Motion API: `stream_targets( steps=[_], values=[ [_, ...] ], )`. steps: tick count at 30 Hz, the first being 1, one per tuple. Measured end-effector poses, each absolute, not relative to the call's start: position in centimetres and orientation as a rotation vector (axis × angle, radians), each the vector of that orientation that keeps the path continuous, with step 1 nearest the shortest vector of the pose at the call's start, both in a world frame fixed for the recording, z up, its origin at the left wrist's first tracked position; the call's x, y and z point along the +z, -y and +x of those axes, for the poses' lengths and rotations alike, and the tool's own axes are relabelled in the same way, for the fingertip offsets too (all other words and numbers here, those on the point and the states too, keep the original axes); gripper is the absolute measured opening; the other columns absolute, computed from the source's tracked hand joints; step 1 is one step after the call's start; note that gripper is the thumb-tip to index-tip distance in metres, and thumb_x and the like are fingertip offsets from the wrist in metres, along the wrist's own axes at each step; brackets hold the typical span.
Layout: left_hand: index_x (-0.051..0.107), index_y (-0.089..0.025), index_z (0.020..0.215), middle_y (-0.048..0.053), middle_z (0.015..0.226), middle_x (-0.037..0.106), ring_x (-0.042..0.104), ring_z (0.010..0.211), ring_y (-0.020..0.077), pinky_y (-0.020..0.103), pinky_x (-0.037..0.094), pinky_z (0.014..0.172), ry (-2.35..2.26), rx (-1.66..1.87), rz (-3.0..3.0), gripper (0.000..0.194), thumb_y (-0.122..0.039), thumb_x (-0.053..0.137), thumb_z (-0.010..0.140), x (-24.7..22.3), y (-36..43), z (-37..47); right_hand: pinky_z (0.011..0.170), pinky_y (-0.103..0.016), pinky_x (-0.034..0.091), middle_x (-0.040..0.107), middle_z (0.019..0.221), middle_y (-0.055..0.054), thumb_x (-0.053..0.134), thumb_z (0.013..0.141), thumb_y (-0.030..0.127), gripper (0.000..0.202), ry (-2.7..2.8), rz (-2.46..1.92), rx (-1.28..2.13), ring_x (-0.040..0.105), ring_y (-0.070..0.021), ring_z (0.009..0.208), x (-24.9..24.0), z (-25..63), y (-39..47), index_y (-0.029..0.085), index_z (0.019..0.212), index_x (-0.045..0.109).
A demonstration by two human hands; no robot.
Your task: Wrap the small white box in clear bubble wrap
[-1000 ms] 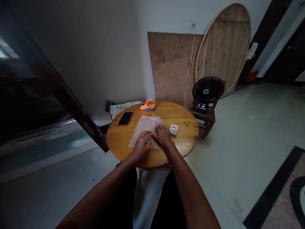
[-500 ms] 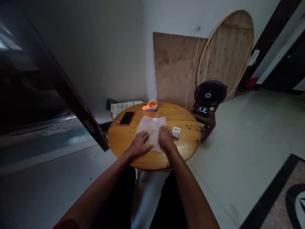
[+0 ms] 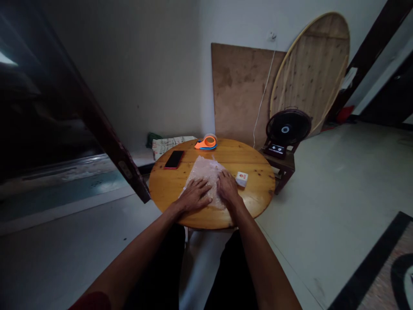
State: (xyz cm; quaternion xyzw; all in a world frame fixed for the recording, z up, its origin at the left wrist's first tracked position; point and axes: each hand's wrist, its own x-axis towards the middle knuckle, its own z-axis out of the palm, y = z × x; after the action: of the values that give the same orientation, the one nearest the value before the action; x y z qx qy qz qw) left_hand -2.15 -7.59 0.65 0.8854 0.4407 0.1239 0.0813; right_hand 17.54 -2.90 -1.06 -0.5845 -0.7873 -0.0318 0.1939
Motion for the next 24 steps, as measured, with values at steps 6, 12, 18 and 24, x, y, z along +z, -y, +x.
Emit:
stream_targets(
  steps=[6, 12, 18, 24],
  values=[
    [0.046, -0.028, 0.138, 0.008, 0.153, 0.035, 0.023, 0.144, 0.0324, 0.057, 0.014, 0.115, -1.376, 0.381, 2.615, 0.063, -0.057, 0.051, 0.083, 0.63, 7.50, -2.02, 0.100, -0.034, 0.033, 0.059, 0.124, -0.014, 0.030, 0.096, 0.023, 0.038, 2.196, -1.687, -0.091, 0.050, -0.0248, 0.113, -0.99, 17.43, 3.02, 0.012, 0.118, 0.058],
    [0.050, -0.027, 0.134, 0.009, 0.148, 0.041, 0.024, 0.143, 0.0317, 0.058, 0.011, 0.116, -1.402, 0.407, 2.623, 0.060, -0.054, 0.056, 0.081, 0.60, 7.62, -2.10, 0.102, -0.034, 0.031, 0.058, 0.127, -0.016, 0.031, 0.095, 0.021, 0.038, 2.183, -1.697, -0.101, 0.049, -0.0254, 0.117, -1.01, 17.33, 2.89, 0.011, 0.118, 0.060],
    [0.039, -0.031, 0.143, 0.009, 0.157, 0.026, 0.021, 0.144, 0.0341, 0.059, 0.013, 0.115, -1.347, 0.382, 2.639, 0.069, -0.060, 0.052, 0.082, 0.63, 7.48, -2.29, 0.101, -0.034, 0.032, 0.056, 0.130, -0.015, 0.030, 0.096, 0.023, 0.038, 2.174, -1.662, -0.119, 0.048, -0.0248, 0.119, -0.83, 17.37, 3.31, 0.011, 0.118, 0.060],
    [0.041, -0.033, 0.142, 0.008, 0.156, 0.028, 0.020, 0.144, 0.0356, 0.061, 0.013, 0.114, -1.341, 0.369, 2.639, 0.073, -0.072, 0.044, 0.080, 0.40, 7.39, -2.26, 0.099, -0.034, 0.032, 0.060, 0.124, -0.015, 0.034, 0.095, 0.021, 0.035, 2.152, -1.601, -0.169, 0.050, -0.0247, 0.114, -0.61, 17.34, 3.58, 0.011, 0.115, 0.062]
  ],
)
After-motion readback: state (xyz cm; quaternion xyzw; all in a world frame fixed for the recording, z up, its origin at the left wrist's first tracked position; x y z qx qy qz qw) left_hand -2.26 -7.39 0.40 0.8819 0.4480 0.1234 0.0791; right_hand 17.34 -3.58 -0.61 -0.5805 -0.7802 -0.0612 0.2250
